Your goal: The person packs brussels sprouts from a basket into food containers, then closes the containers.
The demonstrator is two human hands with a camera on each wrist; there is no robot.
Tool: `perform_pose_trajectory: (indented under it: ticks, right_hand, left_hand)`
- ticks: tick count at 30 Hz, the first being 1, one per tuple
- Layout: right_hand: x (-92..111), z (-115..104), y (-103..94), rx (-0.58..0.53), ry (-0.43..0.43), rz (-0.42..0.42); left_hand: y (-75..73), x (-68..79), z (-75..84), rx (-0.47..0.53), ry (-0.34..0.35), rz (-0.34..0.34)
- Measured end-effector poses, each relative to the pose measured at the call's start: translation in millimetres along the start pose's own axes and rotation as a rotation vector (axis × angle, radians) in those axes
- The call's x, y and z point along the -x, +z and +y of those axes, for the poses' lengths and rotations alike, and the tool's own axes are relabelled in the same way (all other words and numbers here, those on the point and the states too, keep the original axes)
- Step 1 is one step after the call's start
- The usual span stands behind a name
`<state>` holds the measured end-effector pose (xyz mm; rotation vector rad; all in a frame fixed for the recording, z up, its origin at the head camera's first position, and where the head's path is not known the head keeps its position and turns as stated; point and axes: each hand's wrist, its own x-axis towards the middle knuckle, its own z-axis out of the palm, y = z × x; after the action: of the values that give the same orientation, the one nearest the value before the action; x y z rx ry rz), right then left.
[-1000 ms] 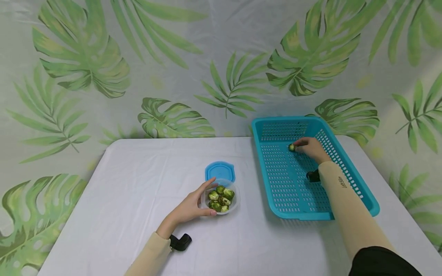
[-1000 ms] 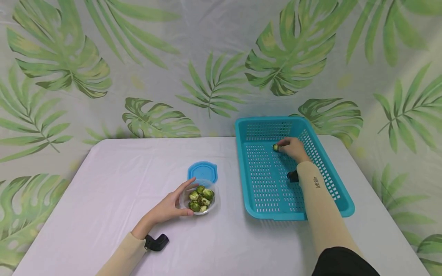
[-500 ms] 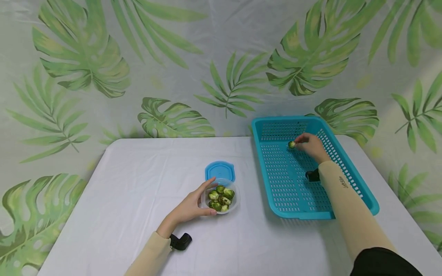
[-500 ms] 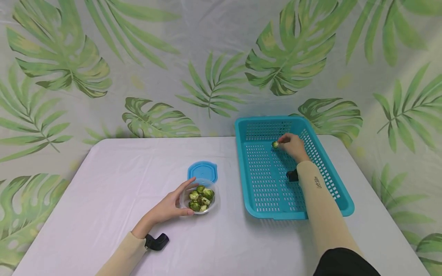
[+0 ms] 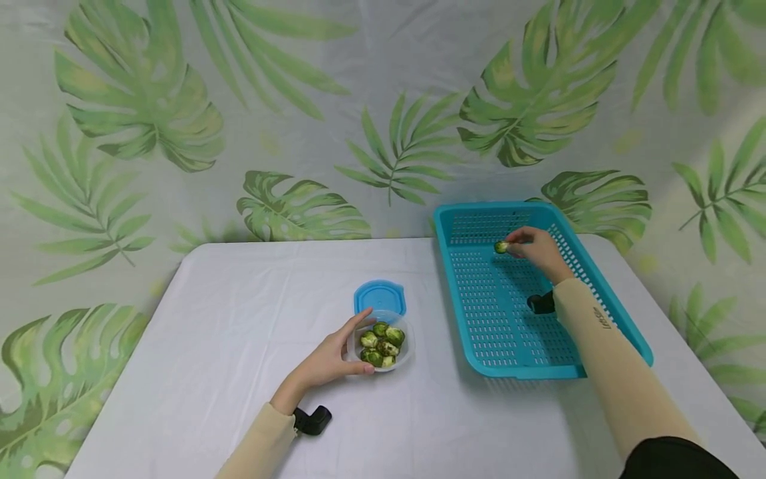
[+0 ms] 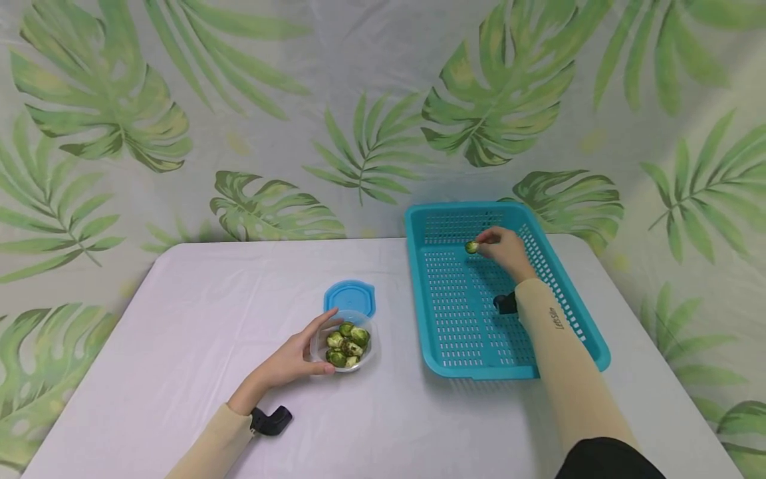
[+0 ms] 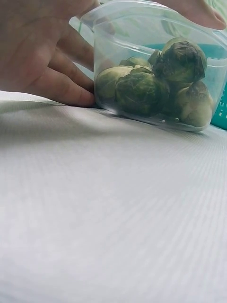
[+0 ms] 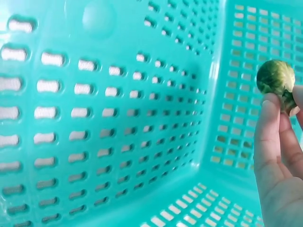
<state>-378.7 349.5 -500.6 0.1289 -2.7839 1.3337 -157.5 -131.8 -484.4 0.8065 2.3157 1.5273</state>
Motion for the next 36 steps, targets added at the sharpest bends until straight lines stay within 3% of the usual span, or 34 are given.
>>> perform_pose_trajectory:
  ticks: [2, 8, 11, 36]
  right_hand:
    - [7, -13, -2.0, -0.038, 0.014, -0.010]
    - [58, -103, -18.4, -0.089, 0.029, -0.085]
    - [71, -126, -22.1, -0.092, 0.027, -0.099]
    - [93, -143, -27.8, -0.176, -0.008, -0.177]
  left_hand:
    - [0.2, 0.4, -0.9, -0.004, 0.001, 0.001]
    - [0.7, 1.2, -2.1, 0.002, 0.006, 0.004]
    - [0.9, 1.1, -2.3, -0.002, 0.002, 0.004]
    - [0.3, -0.3, -0.6, 0.007, 0.008, -0.001]
